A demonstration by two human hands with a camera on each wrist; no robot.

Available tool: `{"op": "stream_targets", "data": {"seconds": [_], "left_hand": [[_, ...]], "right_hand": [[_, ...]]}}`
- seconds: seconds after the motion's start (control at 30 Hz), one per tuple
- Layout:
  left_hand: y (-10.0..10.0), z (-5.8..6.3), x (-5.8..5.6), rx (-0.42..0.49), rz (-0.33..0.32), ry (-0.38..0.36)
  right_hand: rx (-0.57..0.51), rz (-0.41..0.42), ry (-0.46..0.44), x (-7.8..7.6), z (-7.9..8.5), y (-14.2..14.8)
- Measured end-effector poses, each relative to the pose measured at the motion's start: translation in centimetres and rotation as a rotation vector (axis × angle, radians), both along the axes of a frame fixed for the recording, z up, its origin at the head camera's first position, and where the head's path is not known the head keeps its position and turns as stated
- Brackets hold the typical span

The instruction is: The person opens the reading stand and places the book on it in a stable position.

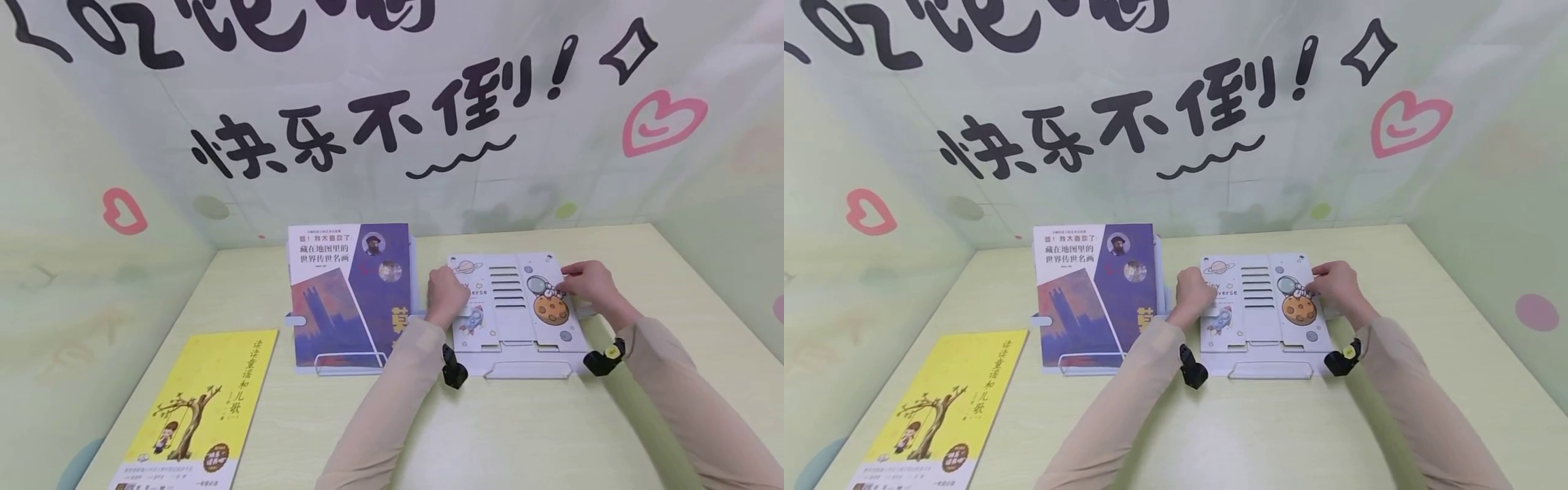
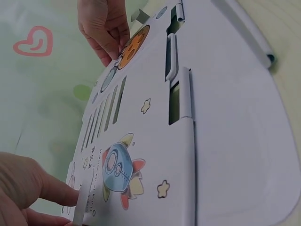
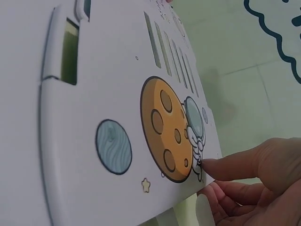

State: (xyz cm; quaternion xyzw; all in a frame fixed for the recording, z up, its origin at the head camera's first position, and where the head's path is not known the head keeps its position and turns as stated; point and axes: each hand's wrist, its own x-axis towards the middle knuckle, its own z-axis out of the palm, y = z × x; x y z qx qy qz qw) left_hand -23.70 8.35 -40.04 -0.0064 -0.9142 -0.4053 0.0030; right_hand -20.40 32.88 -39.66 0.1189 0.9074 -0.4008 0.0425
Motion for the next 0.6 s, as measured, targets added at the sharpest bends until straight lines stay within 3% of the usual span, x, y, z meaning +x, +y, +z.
{"op": "stream_targets", "data": {"seconds": [0.37, 0.6], "left_hand": [[0.1, 1.0, 0.3, 0.099, -0.017, 0.085], [-0.1, 2.0, 0.8, 0.135, -0.024, 0.116]], "right_hand": [[-0.051, -0.063, 0.160, 1.3, 1.4, 0.7], [-0.113, -0.048, 0.310, 2.5, 1.8, 1.1]]}}
